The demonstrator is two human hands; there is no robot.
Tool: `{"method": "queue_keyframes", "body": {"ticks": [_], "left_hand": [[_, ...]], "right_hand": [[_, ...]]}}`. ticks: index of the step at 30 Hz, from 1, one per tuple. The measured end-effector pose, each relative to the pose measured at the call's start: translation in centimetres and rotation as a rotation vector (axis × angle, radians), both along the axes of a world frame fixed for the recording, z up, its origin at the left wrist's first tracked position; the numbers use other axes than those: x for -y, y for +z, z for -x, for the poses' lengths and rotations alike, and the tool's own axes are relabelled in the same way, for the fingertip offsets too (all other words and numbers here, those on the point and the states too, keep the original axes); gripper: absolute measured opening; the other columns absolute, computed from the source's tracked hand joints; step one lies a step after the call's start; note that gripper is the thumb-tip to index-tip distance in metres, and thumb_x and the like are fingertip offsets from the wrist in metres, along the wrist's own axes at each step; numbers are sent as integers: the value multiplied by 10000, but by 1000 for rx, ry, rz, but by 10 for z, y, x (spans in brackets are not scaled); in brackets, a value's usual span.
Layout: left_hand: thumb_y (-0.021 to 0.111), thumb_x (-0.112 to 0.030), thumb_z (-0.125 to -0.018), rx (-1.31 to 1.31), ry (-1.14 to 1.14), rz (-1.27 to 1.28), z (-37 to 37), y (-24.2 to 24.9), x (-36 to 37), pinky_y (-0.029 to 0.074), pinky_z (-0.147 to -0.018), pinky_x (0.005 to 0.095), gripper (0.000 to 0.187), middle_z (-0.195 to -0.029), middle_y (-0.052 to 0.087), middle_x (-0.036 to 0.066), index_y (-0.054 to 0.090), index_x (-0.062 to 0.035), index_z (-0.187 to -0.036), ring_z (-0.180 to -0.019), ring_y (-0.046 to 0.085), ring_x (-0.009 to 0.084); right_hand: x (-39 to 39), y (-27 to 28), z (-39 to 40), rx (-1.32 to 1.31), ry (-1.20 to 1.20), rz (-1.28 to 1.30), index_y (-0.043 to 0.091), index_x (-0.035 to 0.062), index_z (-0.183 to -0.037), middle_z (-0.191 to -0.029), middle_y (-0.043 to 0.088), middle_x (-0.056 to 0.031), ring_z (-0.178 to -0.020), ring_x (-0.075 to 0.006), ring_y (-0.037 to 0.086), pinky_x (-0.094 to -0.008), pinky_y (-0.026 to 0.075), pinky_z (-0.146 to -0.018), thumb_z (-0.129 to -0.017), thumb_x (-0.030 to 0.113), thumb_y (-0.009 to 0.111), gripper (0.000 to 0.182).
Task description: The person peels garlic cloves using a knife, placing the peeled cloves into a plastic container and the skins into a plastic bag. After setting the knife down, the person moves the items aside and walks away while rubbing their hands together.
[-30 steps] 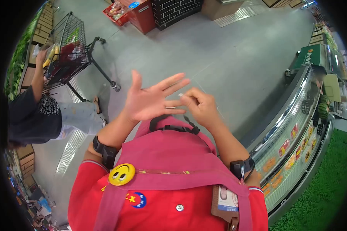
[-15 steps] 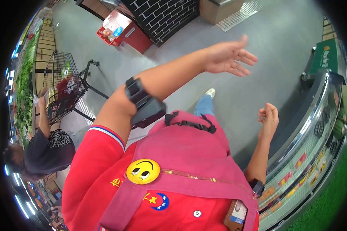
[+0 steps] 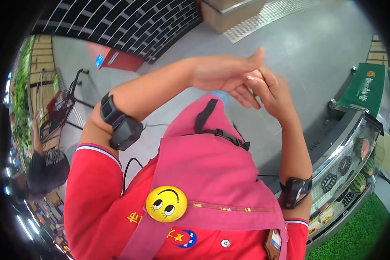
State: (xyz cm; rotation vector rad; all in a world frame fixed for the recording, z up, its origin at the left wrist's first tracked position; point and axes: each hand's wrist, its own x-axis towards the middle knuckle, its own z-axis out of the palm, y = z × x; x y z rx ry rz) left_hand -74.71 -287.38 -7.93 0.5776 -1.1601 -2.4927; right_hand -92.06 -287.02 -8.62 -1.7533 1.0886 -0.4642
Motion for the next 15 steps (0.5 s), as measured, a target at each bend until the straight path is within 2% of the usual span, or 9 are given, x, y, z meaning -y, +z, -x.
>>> {"method": "queue_keyframes", "body": {"ticks": [4, 6, 7, 8, 11, 12, 13, 14, 15], "left_hand": [[175, -703, -743, -156, -160, 29, 43, -29, 87, 401, -854, 328, 855, -1082, 508, 147, 450, 17, -1113, -977, 531, 236], [175, -703, -738, -300, -200, 2, 86, -42, 141, 404, -858, 328, 864, -1091, 507, 144, 428, 14, -1146, -972, 537, 226], [117, -711, -722, -361, -308, -8, 110, -44, 168, 342, -926, 366, 907, -1174, 455, 175, 334, 5, -1236, -1045, 490, 279], [117, -711, -722, -388, -375, -17, 135, -45, 189, 342, -926, 366, 907, -1174, 455, 175, 334, 5, -1236, -1045, 490, 279], [202, -702, -736, -482, -508, -379, 203, -40, 253, 342, -934, 367, 900, -1235, 399, 186, 262, 20, -1270, -1066, 476, 278], [202, -702, -736, -467, -588, -390, 224, -35, 276, 342, -934, 367, 900, -1235, 399, 186, 262, 20, -1270, -1066, 476, 278], [228, -719, -716, -456, -470, -497, 246, -29, 301, 298, -959, 400, 940, -1276, 328, 199, 193, 26, -1287, -1127, 400, 305], [254, -736, -696, -441, -343, -601, 266, -28, 324, 253, -983, 434, 989, -1317, 257, 212, 124, 32, -1305, -1187, 323, 332], [277, -725, -706, -458, -365, -660, 284, -29, 346, 184, -1011, 449, 979, -1354, 159, 207, 87, 17, -1315, -1243, 210, 331]], "right_hand": [[75, -2, 61, 196, 0, -357, 543, 21, -901, -656, 530, 2, -534, -72, 480, -195, 360, -448, -870, 240, 457, 237], [112, -1, 103, 224, -134, -321, 540, 14, -933, -679, 536, -3, -560, -69, 485, -192, 372, -467, -867, 224, 461, 235], [126, 1, 124, 265, -203, -313, 538, 7, -966, -702, 541, -8, -586, -66, 490, -189, 384, -485, -865, 209, 465, 238], [134, 3, 142, 240, -239, -148, 505, -8, -1052, -791, 558, -38, -679, -68, 508, -198, 415, -557, -864, 188, 461, 275], [160, 16, 197, 389, -493, -223, 460, -29, -1112, -884, 568, -78, -767, -108, 541, -231, 440, -625, -872, 164, 431, 310], [164, 9, 222, 574, -637, -207, 443, -34, -1129, -904, 567, -96, -771, -130, 553, -244, 447, -623, -877, 163, 414, 321], [172, 4, 245, 764, -770, -178, 426, -40, -1146, -924, 566, -114, -775, -152, 566, -257, 454, -620, -882, 161, 398, 333], [181, 0, 261, 771, -836, -146, 426, -40, -1146, -924, 566, -114, -775, -152, 566, -257, 454, -620, -882, 161, 398, 333], [194, -5, 275, 874, -998, -121, 445, -36, -1125, -890, 571, -115, -752, -159, 570, -260, 454, -606, -884, 177, 397, 325]]}}
